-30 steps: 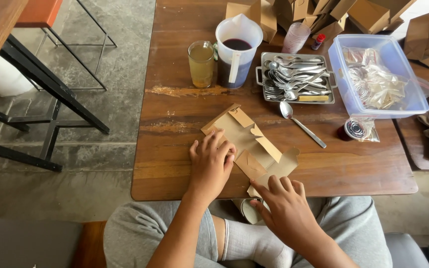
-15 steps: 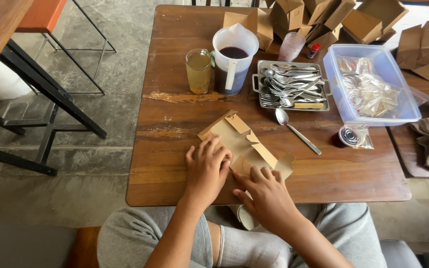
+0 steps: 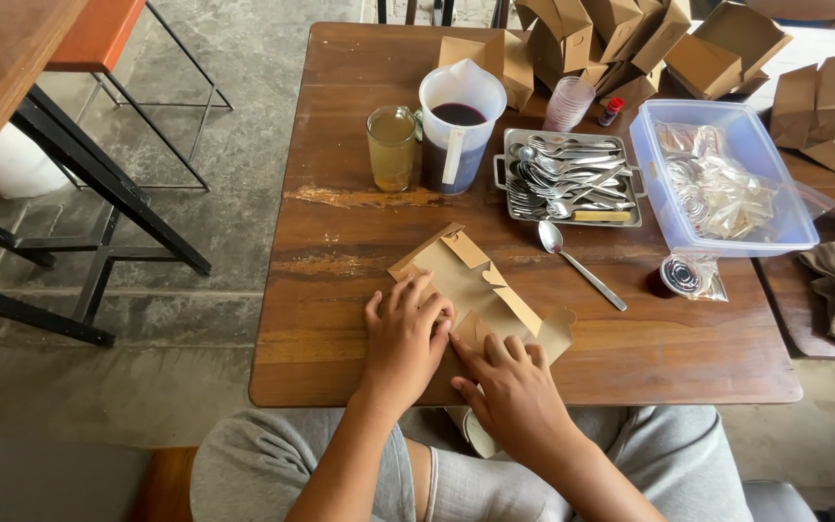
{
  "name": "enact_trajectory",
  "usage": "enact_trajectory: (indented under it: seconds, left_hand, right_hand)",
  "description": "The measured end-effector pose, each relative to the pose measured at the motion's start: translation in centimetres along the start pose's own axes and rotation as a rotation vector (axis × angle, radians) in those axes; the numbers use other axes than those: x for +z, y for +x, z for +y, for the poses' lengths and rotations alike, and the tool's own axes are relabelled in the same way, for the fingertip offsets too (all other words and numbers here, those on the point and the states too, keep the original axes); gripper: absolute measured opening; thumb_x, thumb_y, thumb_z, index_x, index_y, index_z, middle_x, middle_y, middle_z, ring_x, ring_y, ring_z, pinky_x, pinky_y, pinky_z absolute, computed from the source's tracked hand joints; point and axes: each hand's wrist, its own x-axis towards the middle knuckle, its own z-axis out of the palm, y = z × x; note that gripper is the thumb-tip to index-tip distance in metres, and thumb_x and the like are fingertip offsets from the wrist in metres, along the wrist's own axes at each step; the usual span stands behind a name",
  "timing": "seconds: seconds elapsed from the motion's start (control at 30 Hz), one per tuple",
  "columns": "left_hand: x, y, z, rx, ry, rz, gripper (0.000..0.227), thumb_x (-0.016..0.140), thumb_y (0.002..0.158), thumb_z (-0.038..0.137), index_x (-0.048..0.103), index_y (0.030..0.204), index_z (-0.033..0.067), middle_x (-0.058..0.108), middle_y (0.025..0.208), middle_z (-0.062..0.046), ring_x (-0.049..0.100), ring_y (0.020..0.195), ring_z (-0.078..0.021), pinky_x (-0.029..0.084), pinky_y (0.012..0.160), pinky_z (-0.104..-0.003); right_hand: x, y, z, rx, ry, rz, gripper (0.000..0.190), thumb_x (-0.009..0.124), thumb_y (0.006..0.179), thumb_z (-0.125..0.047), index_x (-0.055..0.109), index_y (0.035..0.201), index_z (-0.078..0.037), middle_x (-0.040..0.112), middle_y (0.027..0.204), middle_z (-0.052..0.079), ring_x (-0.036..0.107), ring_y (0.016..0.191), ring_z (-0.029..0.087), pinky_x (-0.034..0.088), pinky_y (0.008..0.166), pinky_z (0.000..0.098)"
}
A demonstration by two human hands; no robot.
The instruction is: The person folds and assembles flat cardboard pieces into small boxes on a wooden table. They fold the side flaps, tuck tabs into slots, and press the seams to form the box shape.
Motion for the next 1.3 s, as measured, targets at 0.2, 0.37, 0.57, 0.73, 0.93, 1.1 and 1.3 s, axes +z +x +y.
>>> enact_trajectory:
  seconds: [0.2, 0.37, 0.57, 0.73, 0.93, 1.1, 1.3]
  left_hand:
    - [0.0, 0.0, 0.0, 0.01, -0.008, 0.015, 0.007, 0.064, 0.089, 0.015, 0.061, 0.091, 0.0215, 0.057, 0.141, -0.009, 0.047, 0.136, -0.0325, 0.03, 0.104, -0.066]
    - [-0.2, 0.0, -0.1, 0.005, -0.007, -0.003, 0.007, 0.065, 0.089, 0.015, 0.063, 0.091, 0.0216, 0.056, 0.141, -0.009, 0.047, 0.136, -0.033, 0.029, 0.105, -0.066]
    - [-0.3, 0.2, 0.1, -0.003, -0.02, -0.023, 0.008, 0.065, 0.088, 0.014, 0.063, 0.091, 0.0217, 0.057, 0.14, -0.007, 0.047, 0.136, -0.0321, 0.029, 0.106, -0.066]
    - [-0.2, 0.2, 0.0, -0.005, -0.01, -0.026, 0.008, 0.064, 0.088, 0.015, 0.063, 0.091, 0.0222, 0.056, 0.14, -0.007, 0.046, 0.137, -0.0311, 0.029, 0.106, -0.066]
    - [-0.2, 0.2, 0.0, -0.013, -0.01, -0.04, 0.005, 0.064, 0.09, 0.018, 0.063, 0.091, 0.0227, 0.056, 0.141, -0.007, 0.047, 0.137, -0.0324, 0.029, 0.106, -0.066]
    - [-0.2, 0.1, -0.1, 0.022, 0.07, 0.014, 0.006, 0.065, 0.086, 0.023, 0.06, 0.089, 0.0249, 0.06, 0.135, -0.002, 0.052, 0.131, -0.0266, 0.036, 0.1, -0.059]
    - [0.7, -0.1, -0.7, -0.016, 0.068, -0.027, 0.004, 0.065, 0.088, 0.025, 0.062, 0.09, 0.0266, 0.056, 0.14, 0.0, 0.047, 0.139, -0.026, 0.033, 0.103, -0.063]
  right_hand:
    - [-0.8, -2.2, 0.5, 0.028, 0.038, -0.053, 0.049, 0.053, 0.098, -0.045, 0.054, 0.142, -0.023, 0.057, 0.1, 0.001, 0.055, 0.089, 0.026, 0.042, 0.081, 0.0438]
    - [-1.0, -3.9, 0.8, 0.069, 0.042, -0.095, 0.049, 0.049, 0.1, -0.048, 0.055, 0.143, -0.026, 0.057, 0.098, 0.001, 0.055, 0.088, 0.026, 0.042, 0.081, 0.0441]
    - [-1.1, -4.7, 1.0, 0.077, 0.053, -0.086, 0.048, 0.048, 0.101, -0.051, 0.057, 0.141, -0.027, 0.055, 0.097, 0.001, 0.054, 0.087, 0.027, 0.042, 0.08, 0.0447]
    - [-0.3, -5.1, 1.2, 0.07, 0.022, -0.068, 0.049, 0.051, 0.1, -0.051, 0.057, 0.141, -0.027, 0.055, 0.097, 0.001, 0.054, 0.086, 0.027, 0.041, 0.082, 0.0445]
    - [-0.3, -5.3, 0.9, 0.088, 0.002, -0.08, 0.05, 0.048, 0.101, -0.054, 0.054, 0.143, -0.028, 0.055, 0.099, 0.001, 0.053, 0.085, 0.027, 0.04, 0.078, 0.0438]
    - [-1.2, -4.1, 0.5, 0.05, 0.025, -0.008, 0.049, 0.067, 0.092, -0.047, 0.063, 0.134, -0.023, 0.056, 0.1, 0.009, 0.055, 0.091, 0.033, 0.041, 0.076, 0.0481]
    - [-0.4, -2.2, 0.5, 0.008, 0.023, 0.037, 0.042, 0.07, 0.093, -0.043, 0.062, 0.128, -0.021, 0.056, 0.099, 0.009, 0.053, 0.087, 0.031, 0.039, 0.077, 0.046]
